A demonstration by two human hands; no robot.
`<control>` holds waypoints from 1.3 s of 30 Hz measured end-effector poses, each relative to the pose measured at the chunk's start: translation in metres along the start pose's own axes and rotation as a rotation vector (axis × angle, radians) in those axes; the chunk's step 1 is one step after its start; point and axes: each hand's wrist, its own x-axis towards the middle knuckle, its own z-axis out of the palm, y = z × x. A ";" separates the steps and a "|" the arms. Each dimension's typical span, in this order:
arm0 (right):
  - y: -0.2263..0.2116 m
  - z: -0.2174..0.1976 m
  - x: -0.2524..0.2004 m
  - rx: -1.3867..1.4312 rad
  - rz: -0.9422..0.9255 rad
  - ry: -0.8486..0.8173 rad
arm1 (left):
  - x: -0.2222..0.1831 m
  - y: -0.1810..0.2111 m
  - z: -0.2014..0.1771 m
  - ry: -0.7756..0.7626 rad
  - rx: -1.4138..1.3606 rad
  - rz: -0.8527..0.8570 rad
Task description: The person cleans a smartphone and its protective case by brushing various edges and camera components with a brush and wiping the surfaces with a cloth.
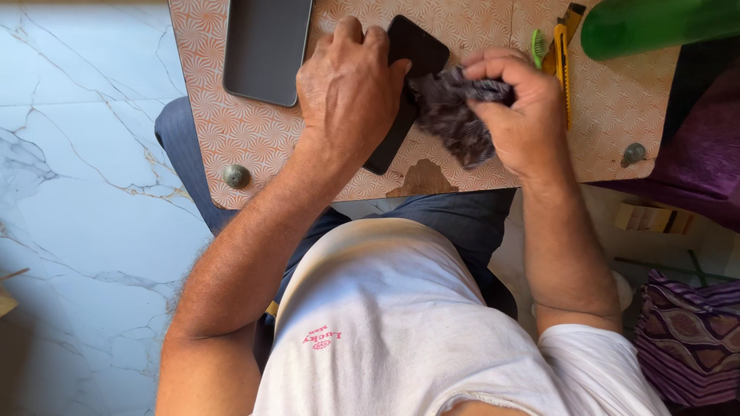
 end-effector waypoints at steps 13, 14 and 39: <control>-0.068 0.001 -0.014 -0.230 -0.283 -0.137 | -0.057 0.032 -0.011 -0.023 -0.836 0.068; -0.068 0.006 -0.018 -0.212 -0.315 -0.121 | -0.058 0.032 -0.005 0.008 -0.985 0.031; -0.026 0.053 -0.007 -0.784 -0.693 -0.367 | -0.132 -0.014 -0.004 0.155 -0.137 -0.074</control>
